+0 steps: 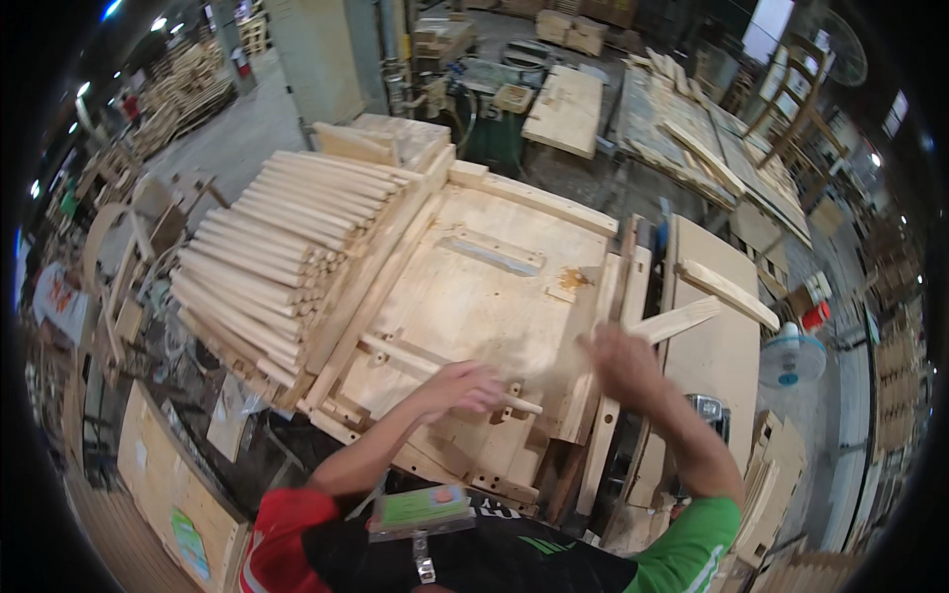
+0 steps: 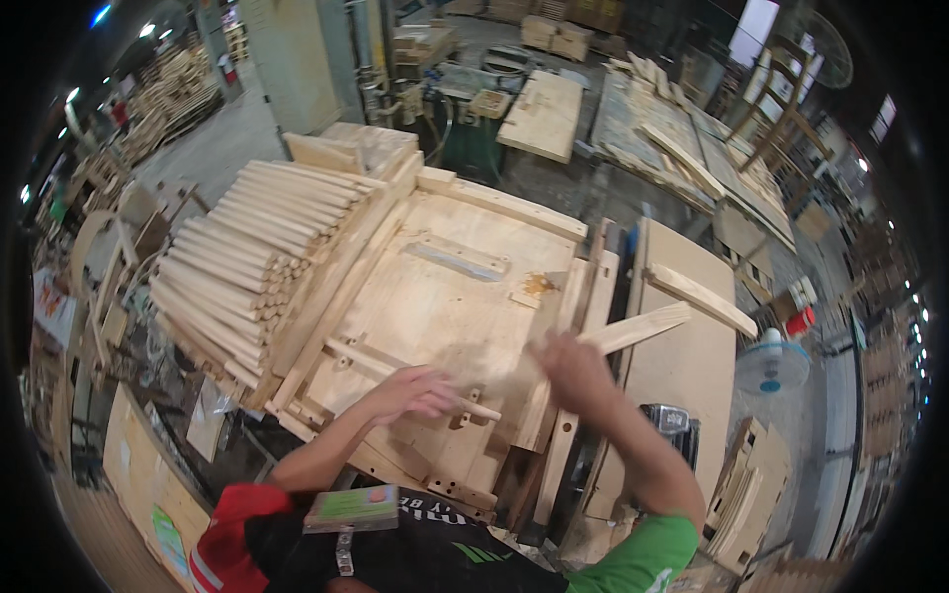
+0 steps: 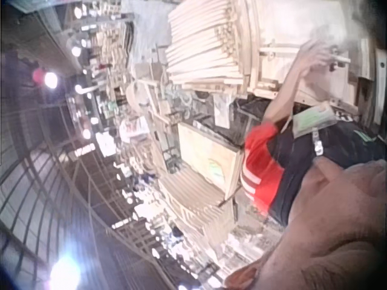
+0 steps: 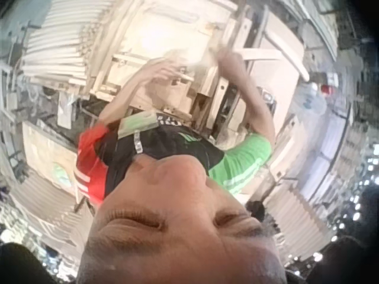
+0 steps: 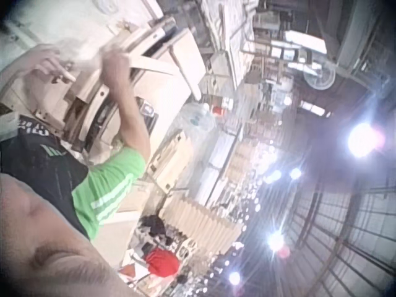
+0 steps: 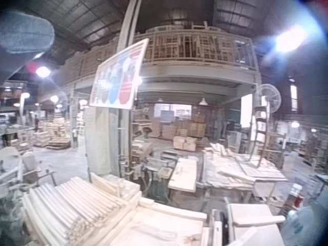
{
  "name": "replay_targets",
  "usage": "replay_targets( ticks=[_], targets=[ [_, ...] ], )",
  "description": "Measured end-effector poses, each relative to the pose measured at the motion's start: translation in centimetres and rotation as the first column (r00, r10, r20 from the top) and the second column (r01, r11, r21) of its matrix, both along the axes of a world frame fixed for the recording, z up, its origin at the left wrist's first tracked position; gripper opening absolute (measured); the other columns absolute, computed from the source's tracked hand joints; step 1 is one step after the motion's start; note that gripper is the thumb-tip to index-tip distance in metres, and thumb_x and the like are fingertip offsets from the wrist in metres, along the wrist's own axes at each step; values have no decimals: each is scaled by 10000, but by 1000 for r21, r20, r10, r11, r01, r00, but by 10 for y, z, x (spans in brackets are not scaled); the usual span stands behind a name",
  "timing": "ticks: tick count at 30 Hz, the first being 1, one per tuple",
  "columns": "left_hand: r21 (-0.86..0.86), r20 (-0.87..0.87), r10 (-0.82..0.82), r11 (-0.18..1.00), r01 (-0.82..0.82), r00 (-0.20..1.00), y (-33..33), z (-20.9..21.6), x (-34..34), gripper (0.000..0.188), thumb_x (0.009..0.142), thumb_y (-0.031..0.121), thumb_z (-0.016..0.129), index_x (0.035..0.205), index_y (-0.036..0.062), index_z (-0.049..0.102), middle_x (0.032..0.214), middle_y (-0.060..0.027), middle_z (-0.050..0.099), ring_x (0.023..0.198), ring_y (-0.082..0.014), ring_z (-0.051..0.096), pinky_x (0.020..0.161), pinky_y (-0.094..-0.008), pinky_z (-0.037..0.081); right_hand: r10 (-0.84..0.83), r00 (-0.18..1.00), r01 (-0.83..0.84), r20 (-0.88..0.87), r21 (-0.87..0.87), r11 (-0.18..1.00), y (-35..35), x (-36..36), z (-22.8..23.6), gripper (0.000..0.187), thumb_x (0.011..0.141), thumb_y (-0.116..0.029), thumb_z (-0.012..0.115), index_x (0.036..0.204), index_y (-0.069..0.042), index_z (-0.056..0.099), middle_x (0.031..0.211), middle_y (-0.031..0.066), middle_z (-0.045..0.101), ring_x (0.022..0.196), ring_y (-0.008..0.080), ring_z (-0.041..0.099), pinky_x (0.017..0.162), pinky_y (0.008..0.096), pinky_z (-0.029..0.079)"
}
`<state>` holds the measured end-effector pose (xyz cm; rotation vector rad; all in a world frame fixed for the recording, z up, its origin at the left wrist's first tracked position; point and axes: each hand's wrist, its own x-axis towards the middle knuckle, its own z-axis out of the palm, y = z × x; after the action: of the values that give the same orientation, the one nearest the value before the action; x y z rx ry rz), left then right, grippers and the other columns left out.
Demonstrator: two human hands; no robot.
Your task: The person assembles wooden chair frames by inserting dowels into pre-drilled holes and securing them with a pneumatic nail gun. They repeatedly pick up frames, align parts, fasten joints, and stack completed units on a workbench in a factory setting.
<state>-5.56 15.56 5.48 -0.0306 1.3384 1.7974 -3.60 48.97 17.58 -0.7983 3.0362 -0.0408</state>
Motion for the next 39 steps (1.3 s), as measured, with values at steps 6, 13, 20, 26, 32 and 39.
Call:
replay_targets(
  ticks=[6, 13, 20, 26, 32, 39],
  targets=[
    [283, 46, -383, 891, 356, 923, 97, 34, -13, 535, 1048, 397, 692, 1409, 8, 619, 1271, -163, 706, 1168, -208, 680, 980, -376, 580, 424, 905, -407, 30, -224, 886, -96, 75, 50, 564, 762, -48, 726, 1319, -77, 642, 1022, 96, 661, 897, 282, 697, 709, 431, 576],
    [117, -400, -78, 984, 136, 913, 79, 37, -5, 412, 1032, 230, 714, 1384, 33, 634, 1227, -80, 713, 1102, -157, 671, 940, -330, 553, -184, 883, 448, 432, -656, 608, -51, 13, -18, 391, 969, -198, 745, 1273, -5, 594, 1015, 123, 697, 869, 195, 651, 779, 338, 533],
    [-344, -666, -266, 939, 30, 697, 63, 29, -47, 591, 996, 392, 748, 1414, 2, 602, 1241, -229, 720, 1184, -300, 694, 1019, -408, 545, -250, 862, 484, 440, -572, 663, -102, -74, -41, 595, 942, -306, 764, 1388, 35, 570, 1065, 257, 716, 960, 366, 734, 859, 423, 575],
    [-673, -728, -556, 466, -574, 402, -24, 4, -153, 475, 1005, 476, 661, 1184, 40, 724, 1167, -201, 717, 1140, -377, 678, 1013, -489, 542, -254, 966, 211, -46, -422, 882, -48, -178, -86, 581, 916, -235, 739, 1415, 0, 556, 1190, 240, 676, 1154, 443, 657, 958, 541, 527],
    [-582, -710, -664, 364, -727, 236, -100, -53, -200, 213, 1002, 259, 648, 1043, 65, 724, 997, -133, 706, 1020, -323, 683, 879, -449, 568, -245, 969, 246, 40, -285, 926, -53, -271, -87, 610, 892, -227, 757, 1445, -57, 564, 1231, 215, 665, 1198, 427, 648, 978, 556, 522],
    [-552, -692, -701, 361, -752, 172, -100, -67, -208, 165, 979, 231, 679, 942, 79, 728, 911, -97, 694, 932, -295, 672, 807, -405, 574, -141, 980, 168, 138, -205, 964, -51, -317, -100, 617, 886, -223, 729, 1477, -114, 588, 1257, 188, 679, 1188, 399, 661, 964, 529, 542]
  ],
)
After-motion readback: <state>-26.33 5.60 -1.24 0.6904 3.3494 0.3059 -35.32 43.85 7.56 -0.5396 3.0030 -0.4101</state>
